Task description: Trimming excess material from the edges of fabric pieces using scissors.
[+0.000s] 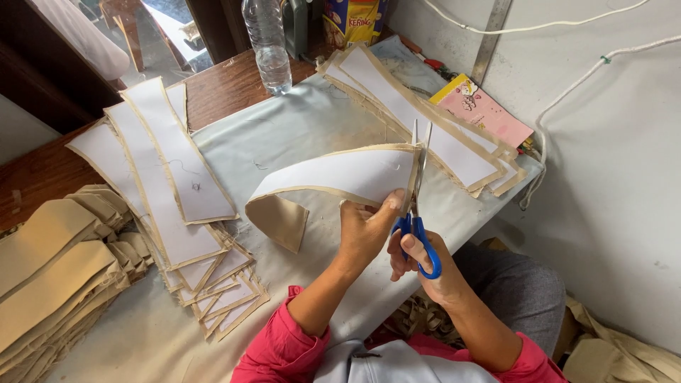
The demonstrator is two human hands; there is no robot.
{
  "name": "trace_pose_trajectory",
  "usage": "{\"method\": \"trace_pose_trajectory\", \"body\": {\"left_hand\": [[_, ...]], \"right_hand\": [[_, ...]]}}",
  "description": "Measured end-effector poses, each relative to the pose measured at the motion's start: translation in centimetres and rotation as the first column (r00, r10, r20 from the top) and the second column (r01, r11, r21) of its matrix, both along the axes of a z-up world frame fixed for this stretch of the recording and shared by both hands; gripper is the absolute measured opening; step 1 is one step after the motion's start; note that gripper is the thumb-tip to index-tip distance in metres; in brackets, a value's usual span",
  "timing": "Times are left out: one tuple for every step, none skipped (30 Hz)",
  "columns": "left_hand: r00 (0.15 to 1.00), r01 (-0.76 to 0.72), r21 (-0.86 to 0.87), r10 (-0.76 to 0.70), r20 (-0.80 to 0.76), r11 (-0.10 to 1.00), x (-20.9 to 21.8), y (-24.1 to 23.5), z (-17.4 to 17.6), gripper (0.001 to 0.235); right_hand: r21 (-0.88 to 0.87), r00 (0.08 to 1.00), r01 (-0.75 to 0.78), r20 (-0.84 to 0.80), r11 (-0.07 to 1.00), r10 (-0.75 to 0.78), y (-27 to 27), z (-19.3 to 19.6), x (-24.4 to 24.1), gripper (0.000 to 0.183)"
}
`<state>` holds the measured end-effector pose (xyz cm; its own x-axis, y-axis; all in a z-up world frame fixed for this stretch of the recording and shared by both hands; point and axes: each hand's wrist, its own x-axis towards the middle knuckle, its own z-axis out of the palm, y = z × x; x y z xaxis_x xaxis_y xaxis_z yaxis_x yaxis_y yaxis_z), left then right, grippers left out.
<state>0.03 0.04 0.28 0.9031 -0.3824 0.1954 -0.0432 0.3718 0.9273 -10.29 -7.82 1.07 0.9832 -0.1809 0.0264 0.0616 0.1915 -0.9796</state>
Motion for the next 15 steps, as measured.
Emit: {"method": "trace_pose_trajectory", "body": {"left_hand": [[1.000,0.001,0.000,-0.001,0.001,1.000,0.0,0.0,-0.1,0.017],[1.000,-0.006,0.009,0.006,0.000,1.000,0.0,0.0,-0.2,0.016],[1.000,-0.013,0.019,0.013,-0.001,1.000,-0.1,0.1,-0.2,0.016],[1.000,-0.014,0.019,0.014,-0.001,1.000,0.0,0.1,-0.1,0.016],[1.000,-0.021,0.019,0.021,0.001,1.000,0.0,0.2,0.1,0.016],[1.000,-0.026,0.018,0.026,0.004,0.999,0.0,0.2,0.2,0.015],[1.000,-0.026,0.017,0.026,0.005,1.000,0.0,0.1,0.1,0.015],[1.000,-0.027,0.023,0.027,-0.004,0.999,0.0,0.1,-0.1,0.015],[1.000,-0.027,0.029,0.028,-0.014,0.999,0.0,0.1,-0.2,0.014],[0.999,-0.028,0.028,0.029,-0.014,0.999,0.1,0.1,-0.3,0.014],[1.000,-0.029,0.039,0.029,-0.008,0.999,0.3,0.1,-0.4,0.015],[1.000,-0.030,0.050,0.030,-0.003,0.998,0.3,0.1,-0.5,0.017],[1.000,-0.031,0.050,0.031,-0.005,0.998,0.4,0.0,-0.7,0.017],[0.999,-0.031,0.043,0.032,-0.019,0.999,0.4,0.0,-0.9,0.015],[0.999,-0.031,0.036,0.032,-0.033,0.999,0.4,-0.1,-1.1,0.014]], "right_hand": [[0.000,1.000,0.001,0.001,1.000,-0.001,0.0,0.0,0.0,0.038],[-0.007,1.000,0.010,-0.003,1.000,-0.010,0.0,0.0,-0.1,0.037],[-0.013,1.000,0.019,-0.006,1.000,-0.019,0.1,-0.1,-0.1,0.036],[-0.013,1.000,0.018,-0.006,1.000,-0.018,0.2,0.0,-0.1,0.036],[-0.018,0.999,0.046,-0.013,0.999,-0.046,0.3,0.0,0.0,0.035],[-0.023,0.997,0.075,-0.018,0.997,-0.075,0.4,0.1,0.0,0.034],[-0.024,0.997,0.075,-0.018,0.997,-0.075,0.3,-0.3,-0.1,0.034],[-0.012,0.995,0.095,-0.026,0.995,-0.095,0.3,-0.6,-0.2,0.034],[-0.001,0.993,0.115,-0.035,0.993,-0.115,0.3,-0.9,-0.3,0.033],[-0.002,0.993,0.114,-0.035,0.994,-0.114,0.4,-0.9,-0.2,0.033],[-0.010,0.990,0.134,-0.050,0.991,-0.134,0.5,-0.8,-0.2,0.033],[-0.018,0.986,0.154,-0.066,0.988,-0.154,0.7,-0.8,-0.2,0.034],[-0.018,0.986,0.152,-0.068,0.988,-0.153,0.7,-0.5,-0.1,0.034],[0.000,0.979,0.172,-0.112,0.985,-0.171,0.8,-0.3,-0.1,0.033],[0.018,0.970,0.192,-0.156,0.981,-0.187,0.8,0.0,0.0,0.032]]}}
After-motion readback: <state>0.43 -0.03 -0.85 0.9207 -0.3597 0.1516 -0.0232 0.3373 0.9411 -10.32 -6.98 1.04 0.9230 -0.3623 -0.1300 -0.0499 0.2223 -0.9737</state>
